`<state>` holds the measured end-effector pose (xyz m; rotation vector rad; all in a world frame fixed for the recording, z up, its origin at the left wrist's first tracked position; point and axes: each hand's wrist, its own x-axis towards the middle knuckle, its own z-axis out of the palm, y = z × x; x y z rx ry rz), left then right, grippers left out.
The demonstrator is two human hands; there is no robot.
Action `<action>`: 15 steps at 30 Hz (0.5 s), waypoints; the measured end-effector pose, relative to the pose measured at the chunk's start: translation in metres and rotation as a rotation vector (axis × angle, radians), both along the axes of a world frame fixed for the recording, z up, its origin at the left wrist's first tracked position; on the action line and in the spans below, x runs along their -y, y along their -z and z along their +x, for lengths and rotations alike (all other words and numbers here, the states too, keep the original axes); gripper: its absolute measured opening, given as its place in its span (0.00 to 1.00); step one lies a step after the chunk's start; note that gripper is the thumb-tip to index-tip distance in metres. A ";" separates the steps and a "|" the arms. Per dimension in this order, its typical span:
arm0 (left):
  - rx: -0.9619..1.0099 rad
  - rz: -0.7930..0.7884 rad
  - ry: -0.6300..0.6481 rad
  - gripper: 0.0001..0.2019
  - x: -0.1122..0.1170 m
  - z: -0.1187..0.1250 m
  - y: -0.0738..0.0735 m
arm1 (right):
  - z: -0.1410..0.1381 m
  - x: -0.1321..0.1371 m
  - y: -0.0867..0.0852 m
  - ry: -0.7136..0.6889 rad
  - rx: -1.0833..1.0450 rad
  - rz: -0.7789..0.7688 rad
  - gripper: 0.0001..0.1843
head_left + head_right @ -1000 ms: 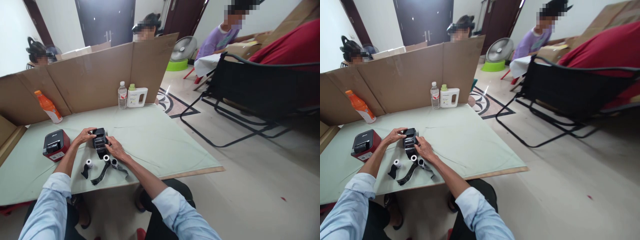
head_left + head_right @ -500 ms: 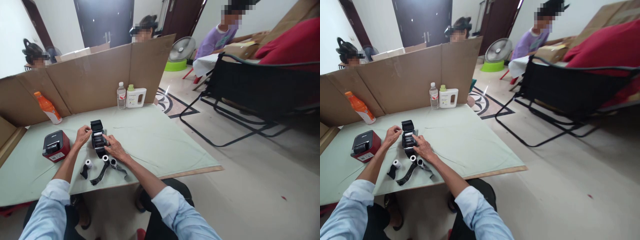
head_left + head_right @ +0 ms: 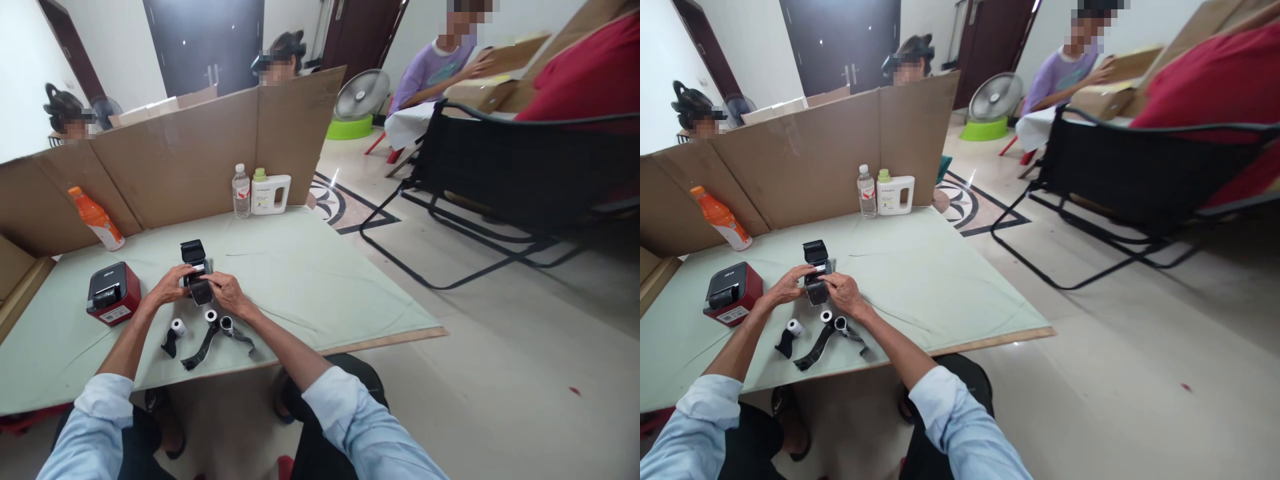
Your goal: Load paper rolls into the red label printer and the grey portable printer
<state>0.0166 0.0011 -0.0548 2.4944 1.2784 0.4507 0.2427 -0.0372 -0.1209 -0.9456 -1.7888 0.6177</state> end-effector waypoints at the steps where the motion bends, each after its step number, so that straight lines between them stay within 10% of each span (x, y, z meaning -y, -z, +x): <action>1: 0.002 0.014 -0.008 0.27 -0.002 0.002 0.001 | 0.000 0.000 -0.001 -0.023 -0.082 -0.013 0.20; 15: -0.273 0.063 -0.201 0.18 -0.001 0.046 -0.025 | 0.002 0.001 -0.022 -0.107 -0.581 -0.250 0.18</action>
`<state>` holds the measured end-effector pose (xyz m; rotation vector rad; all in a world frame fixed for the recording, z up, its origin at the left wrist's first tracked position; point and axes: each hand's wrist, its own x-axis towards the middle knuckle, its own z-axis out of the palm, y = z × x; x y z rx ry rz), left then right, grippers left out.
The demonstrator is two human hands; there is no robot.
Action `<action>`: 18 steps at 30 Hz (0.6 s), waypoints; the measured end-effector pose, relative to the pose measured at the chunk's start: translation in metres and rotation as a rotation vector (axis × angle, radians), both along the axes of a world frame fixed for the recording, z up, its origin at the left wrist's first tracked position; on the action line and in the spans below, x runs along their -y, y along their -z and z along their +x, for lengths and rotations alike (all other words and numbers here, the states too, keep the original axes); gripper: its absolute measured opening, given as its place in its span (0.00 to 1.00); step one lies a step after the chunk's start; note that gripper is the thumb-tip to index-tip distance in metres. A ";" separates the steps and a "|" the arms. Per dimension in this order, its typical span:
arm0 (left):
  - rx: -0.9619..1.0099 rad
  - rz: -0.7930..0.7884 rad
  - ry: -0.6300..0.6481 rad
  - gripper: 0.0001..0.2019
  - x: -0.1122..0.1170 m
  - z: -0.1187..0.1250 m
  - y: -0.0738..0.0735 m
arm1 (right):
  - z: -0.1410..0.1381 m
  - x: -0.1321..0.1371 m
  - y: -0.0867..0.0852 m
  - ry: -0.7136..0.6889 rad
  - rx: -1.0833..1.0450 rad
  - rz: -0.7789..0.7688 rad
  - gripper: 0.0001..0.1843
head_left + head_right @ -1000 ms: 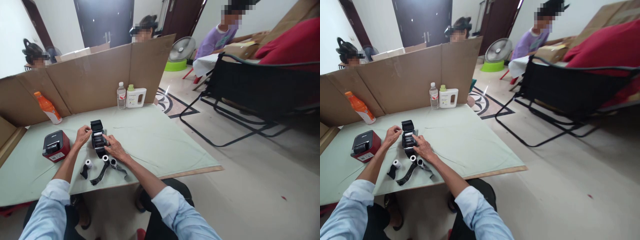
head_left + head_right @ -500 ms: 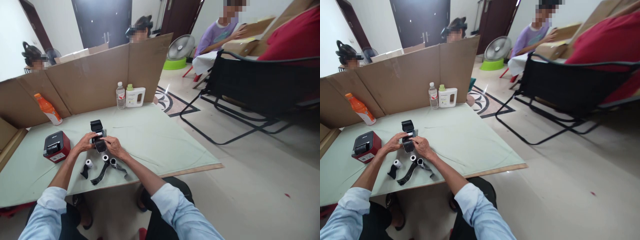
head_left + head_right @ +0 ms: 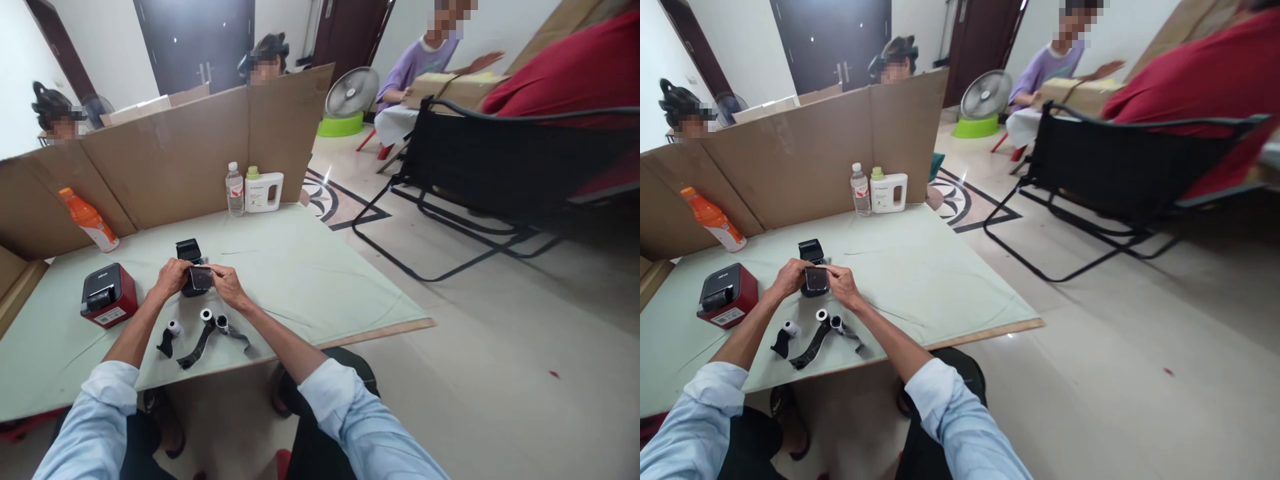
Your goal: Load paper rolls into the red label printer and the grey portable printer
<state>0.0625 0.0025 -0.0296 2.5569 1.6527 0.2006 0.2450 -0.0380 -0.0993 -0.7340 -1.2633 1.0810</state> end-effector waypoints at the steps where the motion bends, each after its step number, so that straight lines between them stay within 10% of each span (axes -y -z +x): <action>1: -0.018 0.000 -0.008 0.18 0.001 0.001 -0.002 | 0.000 0.000 -0.001 -0.006 -0.014 -0.009 0.18; 10: -0.023 0.054 -0.102 0.20 0.007 0.009 -0.021 | 0.000 0.002 -0.015 -0.032 -0.036 0.014 0.19; 18: 0.514 -0.050 0.060 0.16 0.001 0.031 -0.022 | 0.054 0.010 -0.049 -0.184 0.102 -0.060 0.18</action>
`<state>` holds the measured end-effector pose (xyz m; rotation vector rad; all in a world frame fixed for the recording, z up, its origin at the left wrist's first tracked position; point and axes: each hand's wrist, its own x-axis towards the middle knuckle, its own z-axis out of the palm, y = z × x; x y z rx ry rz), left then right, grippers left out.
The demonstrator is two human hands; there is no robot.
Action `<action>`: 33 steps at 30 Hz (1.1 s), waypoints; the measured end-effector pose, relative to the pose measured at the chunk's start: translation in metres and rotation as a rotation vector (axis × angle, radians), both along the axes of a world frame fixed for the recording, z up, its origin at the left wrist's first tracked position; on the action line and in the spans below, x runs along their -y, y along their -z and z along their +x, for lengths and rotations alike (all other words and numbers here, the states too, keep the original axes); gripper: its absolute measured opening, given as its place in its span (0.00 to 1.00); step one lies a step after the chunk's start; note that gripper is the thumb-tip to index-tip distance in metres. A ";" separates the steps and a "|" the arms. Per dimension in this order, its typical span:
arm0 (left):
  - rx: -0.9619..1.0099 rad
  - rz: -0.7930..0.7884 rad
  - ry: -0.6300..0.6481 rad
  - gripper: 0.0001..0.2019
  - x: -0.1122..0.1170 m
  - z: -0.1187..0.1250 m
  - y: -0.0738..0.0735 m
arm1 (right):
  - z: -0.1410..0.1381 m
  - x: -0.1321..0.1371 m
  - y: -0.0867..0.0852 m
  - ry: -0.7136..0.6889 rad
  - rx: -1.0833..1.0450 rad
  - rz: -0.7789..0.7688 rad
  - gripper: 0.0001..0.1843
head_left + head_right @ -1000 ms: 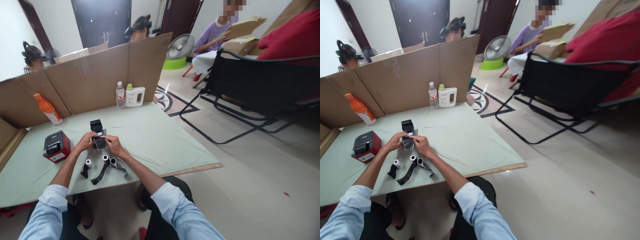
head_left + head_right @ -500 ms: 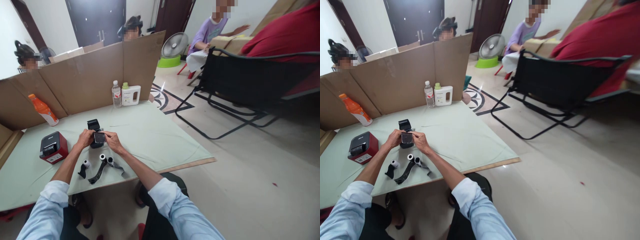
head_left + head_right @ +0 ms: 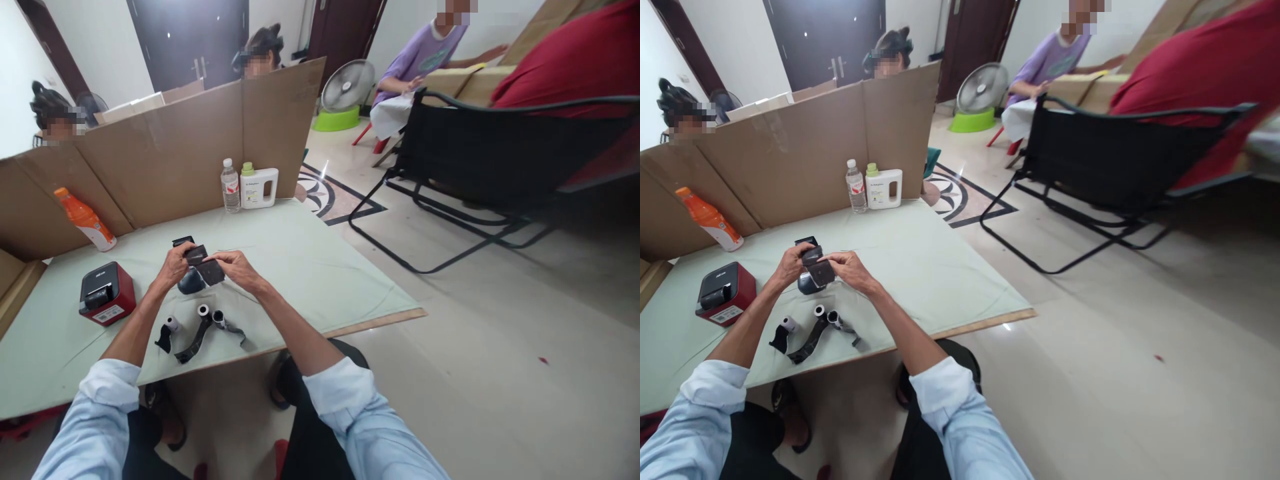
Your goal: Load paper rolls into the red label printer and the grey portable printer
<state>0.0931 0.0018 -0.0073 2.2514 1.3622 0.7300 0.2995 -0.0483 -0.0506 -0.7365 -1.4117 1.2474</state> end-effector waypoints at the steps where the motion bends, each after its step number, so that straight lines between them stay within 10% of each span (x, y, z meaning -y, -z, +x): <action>1: 0.024 -0.038 0.040 0.17 0.002 0.007 0.001 | 0.011 0.004 -0.001 -0.018 0.021 -0.020 0.18; 11: -0.644 -0.005 0.409 0.15 0.039 0.085 0.008 | 0.109 0.039 0.003 -0.410 0.414 -0.300 0.18; 19: -0.938 -0.022 0.452 0.09 0.062 0.130 0.029 | 0.111 0.033 0.000 -0.137 0.360 -0.319 0.10; 33: -0.493 -0.315 0.487 0.25 0.040 0.091 -0.013 | 0.078 0.023 0.012 0.173 0.413 -0.059 0.11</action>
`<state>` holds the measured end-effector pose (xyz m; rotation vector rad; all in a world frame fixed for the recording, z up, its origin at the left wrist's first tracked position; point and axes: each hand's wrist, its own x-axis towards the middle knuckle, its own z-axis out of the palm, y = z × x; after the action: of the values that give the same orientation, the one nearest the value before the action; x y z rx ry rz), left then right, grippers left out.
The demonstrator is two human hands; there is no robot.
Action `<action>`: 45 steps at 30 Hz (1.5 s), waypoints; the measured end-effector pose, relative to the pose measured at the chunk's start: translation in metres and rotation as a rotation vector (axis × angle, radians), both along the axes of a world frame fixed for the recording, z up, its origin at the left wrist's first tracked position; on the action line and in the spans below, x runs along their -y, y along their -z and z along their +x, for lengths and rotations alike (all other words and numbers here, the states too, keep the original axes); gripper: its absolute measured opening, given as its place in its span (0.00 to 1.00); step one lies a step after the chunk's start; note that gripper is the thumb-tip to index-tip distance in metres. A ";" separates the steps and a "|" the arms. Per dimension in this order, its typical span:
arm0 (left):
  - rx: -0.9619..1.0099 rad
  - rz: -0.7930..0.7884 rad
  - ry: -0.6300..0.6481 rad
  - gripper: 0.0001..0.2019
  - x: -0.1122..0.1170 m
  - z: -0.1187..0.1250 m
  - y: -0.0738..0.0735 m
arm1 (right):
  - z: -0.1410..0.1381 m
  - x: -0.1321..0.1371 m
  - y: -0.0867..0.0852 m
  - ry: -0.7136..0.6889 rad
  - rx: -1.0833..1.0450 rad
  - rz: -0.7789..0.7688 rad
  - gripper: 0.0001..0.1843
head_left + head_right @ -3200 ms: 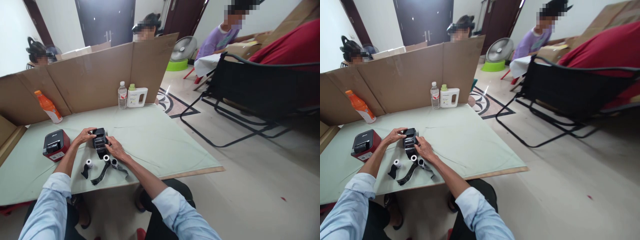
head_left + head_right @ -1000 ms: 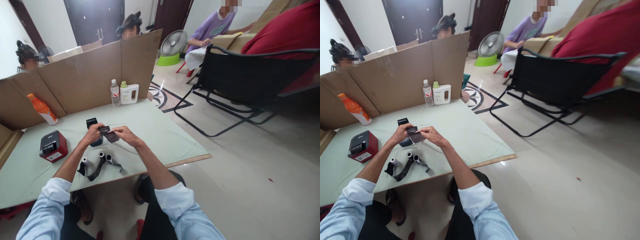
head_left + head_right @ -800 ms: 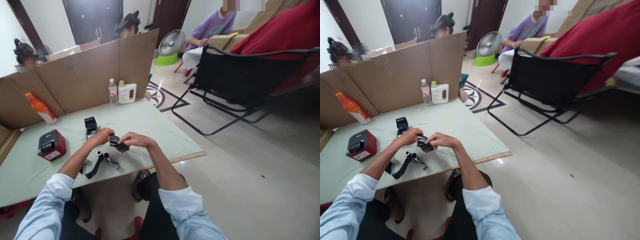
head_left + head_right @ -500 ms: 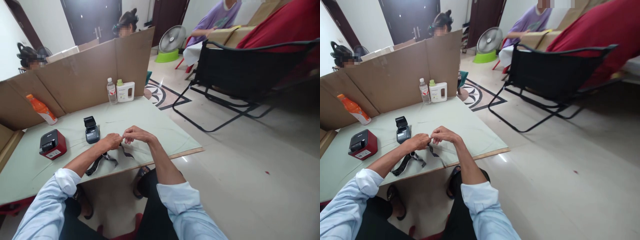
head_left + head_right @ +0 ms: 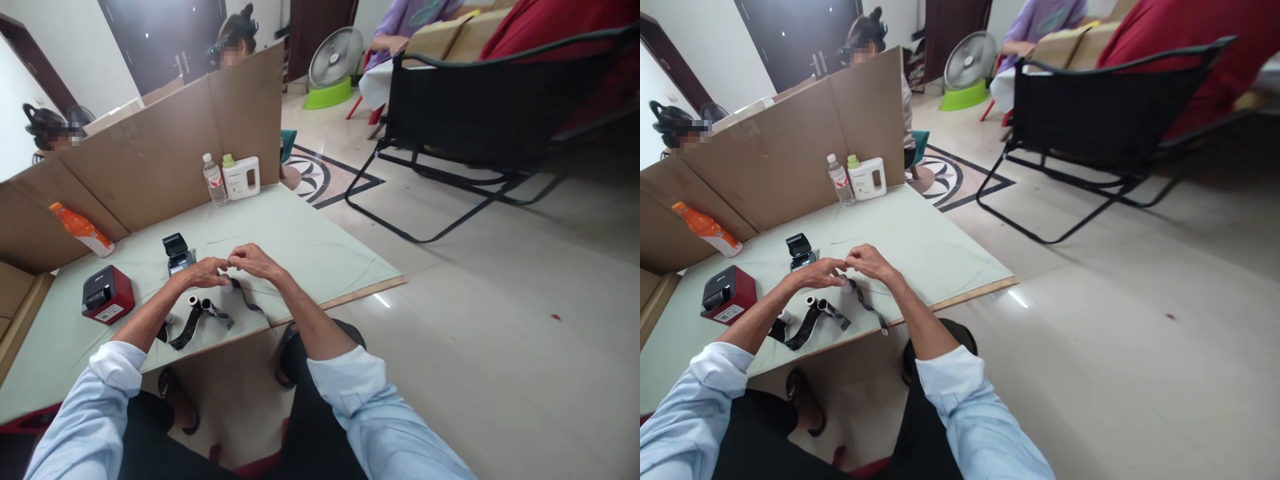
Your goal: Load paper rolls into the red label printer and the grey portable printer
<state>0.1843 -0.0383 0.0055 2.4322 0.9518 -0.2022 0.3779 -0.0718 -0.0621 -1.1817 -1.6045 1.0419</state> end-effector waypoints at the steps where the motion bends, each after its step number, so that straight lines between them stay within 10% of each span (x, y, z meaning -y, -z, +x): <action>1: 0.022 -0.008 -0.027 0.24 0.000 -0.005 -0.006 | -0.003 0.001 0.000 0.006 0.072 0.029 0.12; 11: 0.124 0.256 -0.386 0.15 0.039 -0.111 -0.068 | -0.008 0.006 0.008 -0.094 0.443 0.059 0.13; 19: 0.021 0.285 -0.552 0.17 0.082 -0.185 -0.025 | -0.021 0.007 0.007 0.017 0.402 0.149 0.13; 26: -0.004 0.232 -0.575 0.22 0.094 -0.167 0.006 | -0.033 0.009 0.009 0.003 0.262 0.252 0.13; 33: -0.034 0.293 -0.559 0.13 0.094 -0.156 0.004 | -0.050 0.013 0.008 -0.028 0.186 0.328 0.11; 40: 0.670 0.134 -0.720 0.20 0.061 -0.145 -0.016 | -0.078 0.002 -0.013 -0.096 -0.073 0.203 0.09; 45: 1.056 -0.069 -0.827 0.27 0.025 -0.124 -0.001 | -0.108 -0.004 -0.015 -0.303 -0.407 -0.222 0.39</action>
<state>0.0601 -0.0628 0.0067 1.4858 1.2218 1.1677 0.2703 -0.0677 -0.0469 -0.8057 -1.3907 1.5782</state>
